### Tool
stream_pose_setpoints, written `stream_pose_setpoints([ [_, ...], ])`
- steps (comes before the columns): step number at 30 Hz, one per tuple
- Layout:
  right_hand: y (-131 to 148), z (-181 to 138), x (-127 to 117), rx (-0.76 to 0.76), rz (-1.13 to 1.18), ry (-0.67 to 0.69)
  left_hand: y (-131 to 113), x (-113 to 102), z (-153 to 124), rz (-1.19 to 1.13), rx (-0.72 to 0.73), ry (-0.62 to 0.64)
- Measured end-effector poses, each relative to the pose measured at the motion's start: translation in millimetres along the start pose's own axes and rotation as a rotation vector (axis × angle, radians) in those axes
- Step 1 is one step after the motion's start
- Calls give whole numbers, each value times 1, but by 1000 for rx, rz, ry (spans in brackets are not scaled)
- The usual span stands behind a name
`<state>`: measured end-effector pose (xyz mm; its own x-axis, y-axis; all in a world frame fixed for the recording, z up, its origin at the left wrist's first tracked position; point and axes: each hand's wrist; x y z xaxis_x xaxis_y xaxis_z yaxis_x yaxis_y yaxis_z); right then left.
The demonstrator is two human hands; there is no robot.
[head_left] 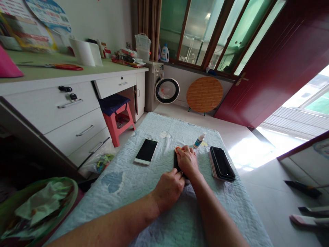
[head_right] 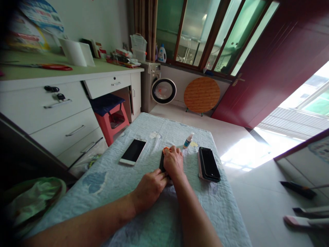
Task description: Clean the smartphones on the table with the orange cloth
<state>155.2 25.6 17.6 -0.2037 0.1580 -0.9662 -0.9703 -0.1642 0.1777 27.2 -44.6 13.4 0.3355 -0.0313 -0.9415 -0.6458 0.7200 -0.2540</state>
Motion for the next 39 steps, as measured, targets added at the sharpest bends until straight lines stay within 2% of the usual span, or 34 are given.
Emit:
stream_pose_setpoints([
  [3, 2, -1, -1, 23, -39, -16, 0, 0, 0, 0, 1, 14],
  [10, 0, -3, 1, -68, 19, 10, 1, 1, 0, -12, -8, -4],
  [21, -3, -5, -6, 94, -94, -4, 2, 2, 0, -7, 11, -54],
  [30, -2, -4, -3, -85, 62, 10, 2, -2, 0, -26, 6, -35],
  [34, -2, -5, -7, -16, -1, 11, 3, 1, 0, -34, 10, -72],
  [39, -3, -8, -13, 158, -135, 8, 5, 4, 0, -14, 16, -73],
])
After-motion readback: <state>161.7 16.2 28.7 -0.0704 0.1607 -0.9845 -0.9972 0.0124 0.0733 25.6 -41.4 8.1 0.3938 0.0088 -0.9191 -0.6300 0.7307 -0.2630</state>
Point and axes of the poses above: each hand's wrist, its own z-axis towards the middle knuckle, its own x-axis out of the palm, y = z × x, and after that the axes turned 1 degree about z, right-handed
